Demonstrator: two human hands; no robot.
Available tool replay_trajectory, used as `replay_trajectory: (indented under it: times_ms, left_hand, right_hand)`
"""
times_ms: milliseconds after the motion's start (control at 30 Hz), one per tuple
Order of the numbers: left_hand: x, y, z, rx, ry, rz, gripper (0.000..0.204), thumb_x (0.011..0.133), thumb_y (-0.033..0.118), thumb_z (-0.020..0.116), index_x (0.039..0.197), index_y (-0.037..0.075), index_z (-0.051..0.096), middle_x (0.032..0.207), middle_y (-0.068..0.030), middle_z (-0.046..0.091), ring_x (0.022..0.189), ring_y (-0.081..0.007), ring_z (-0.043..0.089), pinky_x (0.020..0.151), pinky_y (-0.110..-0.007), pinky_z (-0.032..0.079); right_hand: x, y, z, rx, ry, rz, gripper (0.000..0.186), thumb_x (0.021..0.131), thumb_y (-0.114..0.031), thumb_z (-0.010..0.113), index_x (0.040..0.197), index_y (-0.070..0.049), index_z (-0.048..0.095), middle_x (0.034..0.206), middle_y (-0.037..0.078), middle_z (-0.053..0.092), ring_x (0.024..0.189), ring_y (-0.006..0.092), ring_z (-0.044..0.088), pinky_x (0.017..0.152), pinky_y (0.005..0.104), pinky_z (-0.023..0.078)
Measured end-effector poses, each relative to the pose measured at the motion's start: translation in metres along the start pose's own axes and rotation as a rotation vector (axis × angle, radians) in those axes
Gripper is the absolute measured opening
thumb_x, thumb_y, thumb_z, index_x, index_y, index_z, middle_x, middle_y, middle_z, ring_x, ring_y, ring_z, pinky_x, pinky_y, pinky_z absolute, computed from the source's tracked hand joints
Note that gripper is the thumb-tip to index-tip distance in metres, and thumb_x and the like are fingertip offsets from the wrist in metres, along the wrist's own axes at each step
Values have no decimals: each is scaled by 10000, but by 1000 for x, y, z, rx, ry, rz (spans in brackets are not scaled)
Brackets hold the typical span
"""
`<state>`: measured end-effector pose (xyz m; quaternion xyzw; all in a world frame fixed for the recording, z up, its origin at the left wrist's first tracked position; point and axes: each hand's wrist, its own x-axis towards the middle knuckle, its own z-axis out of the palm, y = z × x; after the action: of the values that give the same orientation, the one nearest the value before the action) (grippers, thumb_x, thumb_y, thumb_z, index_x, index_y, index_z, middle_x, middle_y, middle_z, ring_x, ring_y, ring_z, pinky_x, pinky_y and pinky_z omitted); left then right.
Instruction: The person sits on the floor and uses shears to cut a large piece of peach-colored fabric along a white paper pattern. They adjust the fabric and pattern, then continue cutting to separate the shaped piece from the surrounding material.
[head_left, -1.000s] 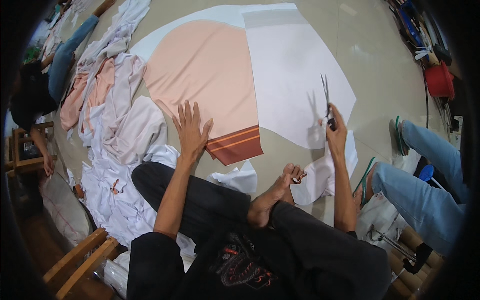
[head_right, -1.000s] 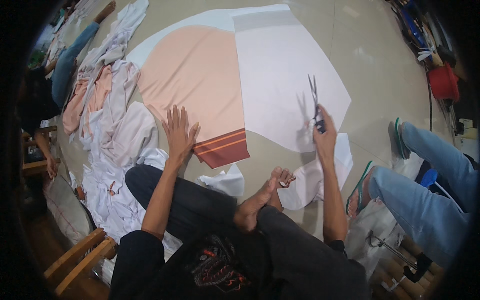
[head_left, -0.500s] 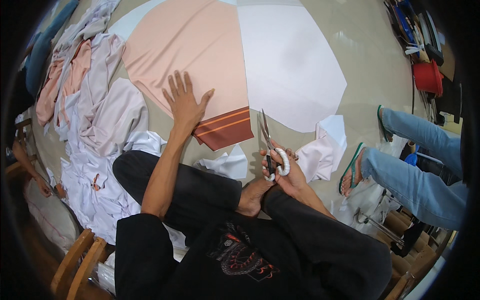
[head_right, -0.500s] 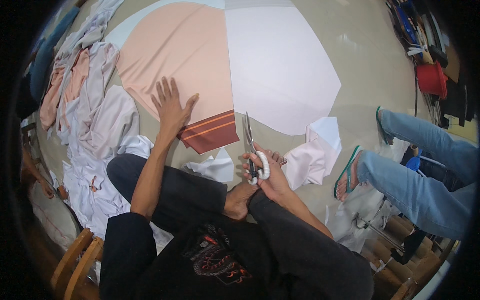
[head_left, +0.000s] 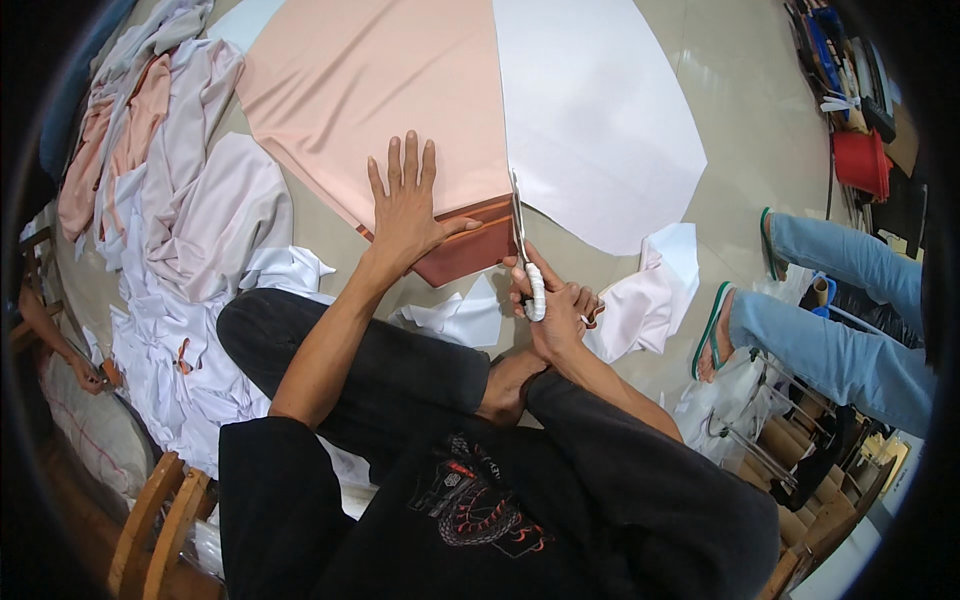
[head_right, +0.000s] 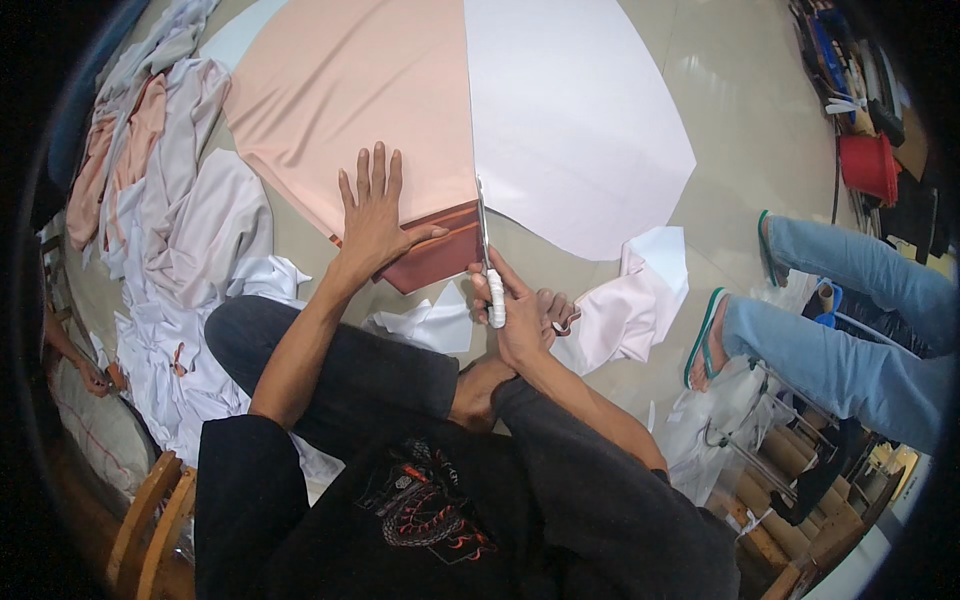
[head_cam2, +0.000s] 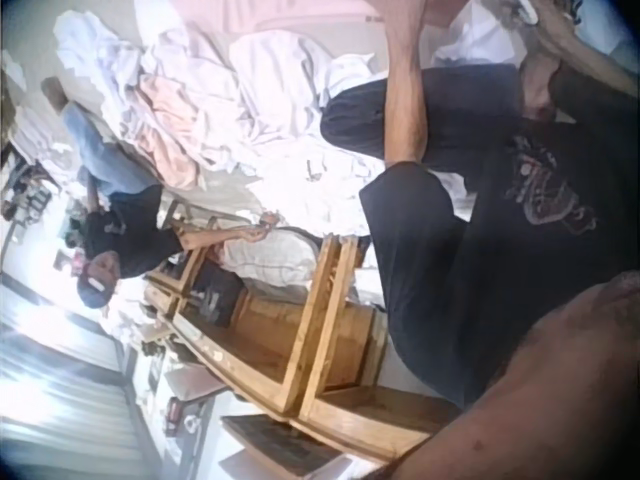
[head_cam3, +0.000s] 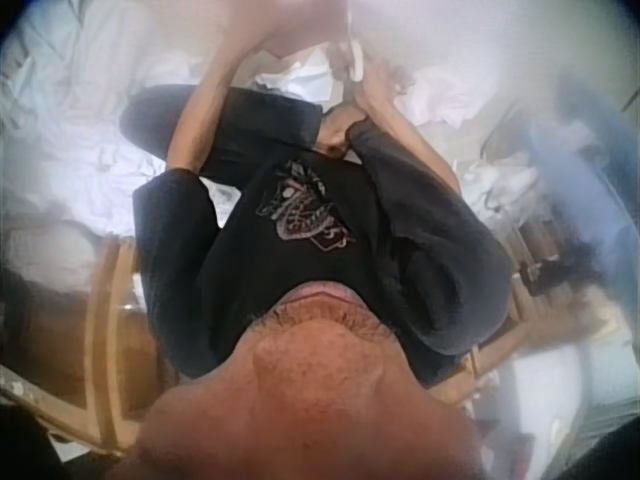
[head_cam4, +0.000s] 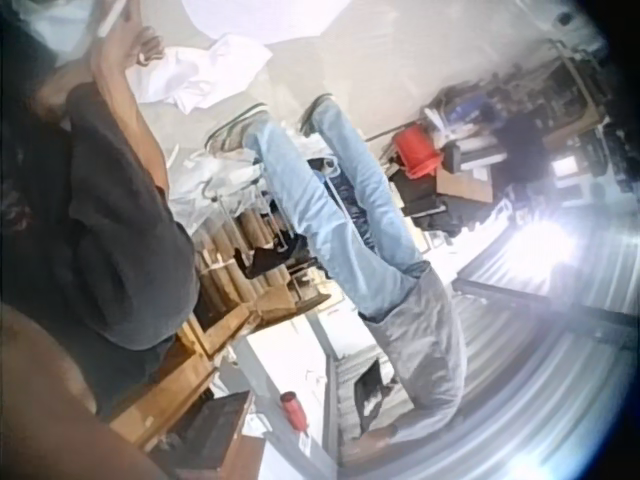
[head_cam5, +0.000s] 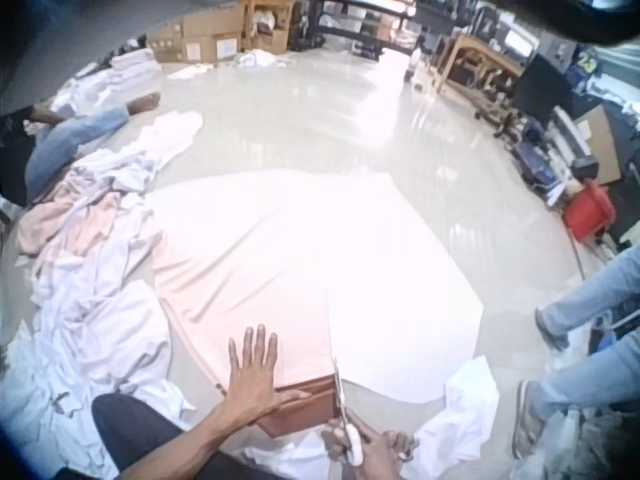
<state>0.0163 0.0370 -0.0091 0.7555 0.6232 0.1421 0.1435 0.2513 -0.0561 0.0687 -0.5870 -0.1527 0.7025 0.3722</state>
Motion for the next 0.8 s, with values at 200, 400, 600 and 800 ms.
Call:
replay_trajectory:
  times_ms: [200, 400, 600, 800]
  left_hand:
    - [1, 1, -1, 3, -30, -12, 1448, 685, 893, 708, 1675, -28, 191, 1760, -264, 74, 1631, -461, -11, 1242, -732, 7]
    - [1, 1, -1, 0, -38, -11, 1453, 689, 891, 712, 1681, -22, 171, 1763, -263, 56, 1632, -457, -32, 1243, -729, -8]
    - [0, 1, -3, 2, -57, -15, 1457, 691, 884, 718, 1684, -21, 157, 1764, -265, 42, 1632, -456, -45, 1243, -729, -13]
    - [1, 2, -2, -2, -70, -16, 1465, 681, 886, 721, 1682, -25, 161, 1762, -271, 40, 1628, -470, -30, 1240, -733, -7]
  right_hand:
    - [0, -2, -2, -30, 8, -14, 681, 975, -84, 774, 1591, -80, 486, 1222, 36, 700, 722, 72, 592, 571, 202, 478]
    - [-2, -9, 2, -68, 31, 7, 693, 955, -91, 802, 1580, -78, 503, 1167, 40, 721, 659, 69, 580, 553, 199, 469]
    - [1, -15, 5, -61, 54, 15, 683, 951, -123, 816, 1565, -60, 521, 1116, 44, 733, 629, 73, 563, 526, 219, 440]
    - [23, -17, 13, 7, 31, -52, 675, 955, -129, 811, 1555, -22, 519, 1091, 49, 724, 623, 74, 555, 510, 231, 420]
